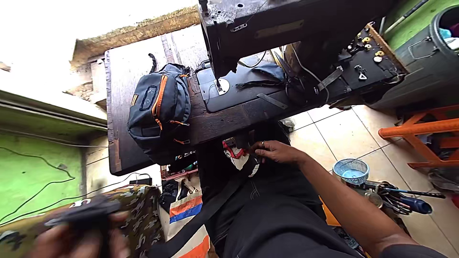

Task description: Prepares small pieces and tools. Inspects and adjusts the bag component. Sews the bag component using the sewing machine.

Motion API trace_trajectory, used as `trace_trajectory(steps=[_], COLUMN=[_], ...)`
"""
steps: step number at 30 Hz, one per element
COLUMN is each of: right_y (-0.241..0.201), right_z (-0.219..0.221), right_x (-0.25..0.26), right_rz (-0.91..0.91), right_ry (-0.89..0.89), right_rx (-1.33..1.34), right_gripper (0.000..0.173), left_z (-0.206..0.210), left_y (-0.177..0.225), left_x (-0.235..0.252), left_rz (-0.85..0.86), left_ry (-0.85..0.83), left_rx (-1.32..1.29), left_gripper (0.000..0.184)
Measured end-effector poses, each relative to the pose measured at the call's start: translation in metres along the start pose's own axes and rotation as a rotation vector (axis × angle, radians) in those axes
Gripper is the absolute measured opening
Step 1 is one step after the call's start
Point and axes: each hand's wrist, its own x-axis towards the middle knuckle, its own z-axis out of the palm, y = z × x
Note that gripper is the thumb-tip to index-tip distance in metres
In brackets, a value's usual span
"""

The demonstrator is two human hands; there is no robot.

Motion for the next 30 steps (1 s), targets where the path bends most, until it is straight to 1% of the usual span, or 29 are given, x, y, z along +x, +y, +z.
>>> trace_trajectory(steps=[2, 3, 4, 6, 7, 8, 9, 12, 14, 17, 18, 19, 20, 22, 23, 24, 26, 28, 29, 30], right_y=[-0.016, -0.025, -0.032, -0.039, -0.044, -0.048, -0.05, -0.041, -0.031, -0.021, -0.019, -0.016, -0.014, -0.012, -0.013, -0.017, -0.03, -0.048, -0.055, -0.06], right_z=[0.005, 0.008, 0.01, 0.006, -0.003, -0.015, -0.028, -0.056, -0.059, -0.055, -0.054, -0.054, -0.053, -0.051, -0.049, -0.044, -0.025, 0.002, 0.016, 0.03], right_x=[-0.002, -0.005, -0.01, -0.014, -0.014, -0.014, -0.013, 0.0, 0.006, 0.002, 0.0, -0.003, -0.005, -0.012, -0.016, -0.021, -0.032, -0.041, -0.044, -0.044], right_rz=[0.01, 0.007, -0.034, -0.2, -0.239, -0.25, -0.241, -0.212, -0.225, -0.267, -0.289, -0.321, -0.361, -0.429, -0.443, -0.429, -0.339, -0.225, -0.192, -0.189], right_ry=[0.043, 0.088, 0.199, 0.565, 0.703, 0.79, 0.829, 0.848, 0.854, 0.828, 0.822, 0.828, 0.854, 0.941, 0.958, 0.939, 0.783, 0.539, 0.426, 0.351], right_rx=[-0.358, -0.489, -0.566, -0.635, -0.665, -0.711, -0.758, -0.882, -0.937, -0.987, -1.002, -1.013, -1.021, -1.037, -1.02, -0.975, -0.745, -0.421, -0.277, -0.168], right_gripper=[0.042, 0.042, 0.039, 0.029, 0.027, 0.028, 0.031, 0.041, 0.047, 0.061, 0.061, 0.055, 0.046, 0.031, 0.028, 0.027, 0.028, 0.03, 0.03, 0.031], left_z=[0.069, 0.094, 0.113, 0.137, 0.145, 0.152, 0.157, 0.162, 0.161, 0.158, 0.157, 0.157, 0.158, 0.164, 0.168, 0.173, 0.181, 0.188, 0.191, 0.195], left_y=[-0.003, -0.011, -0.024, -0.053, -0.065, -0.074, -0.08, -0.091, -0.096, -0.101, -0.101, -0.102, -0.101, -0.098, -0.095, -0.093, -0.091, -0.096, -0.098, -0.099], left_x=[0.014, 0.017, 0.018, 0.018, 0.017, 0.016, 0.014, 0.01, 0.008, 0.003, 0.002, 0.001, 0.0, 0.001, 0.002, 0.003, 0.005, 0.005, 0.006, 0.006], left_rz=[-0.083, -0.107, -0.131, -0.19, -0.226, -0.263, -0.299, -0.364, -0.379, -0.426, -0.433, -0.436, -0.444, -0.482, -0.505, -0.523, -0.53, -0.475, -0.44, -0.414], left_ry=[-0.083, -0.12, -0.157, -0.225, -0.245, -0.259, -0.267, -0.266, -0.241, -0.182, -0.171, -0.16, -0.145, -0.108, -0.092, -0.075, -0.043, -0.029, -0.027, -0.022], left_rx=[0.038, 0.034, -0.005, -0.125, -0.166, -0.201, -0.235, -0.317, -0.354, -0.383, -0.389, -0.396, -0.401, -0.408, -0.403, -0.392, -0.38, -0.352, -0.316, -0.276], left_gripper=[0.024, 0.023, 0.022, 0.022, 0.022, 0.021, 0.021, 0.021, 0.02, 0.017, 0.016, 0.016, 0.015, 0.014, 0.014, 0.014, 0.016, 0.018, 0.019, 0.018])
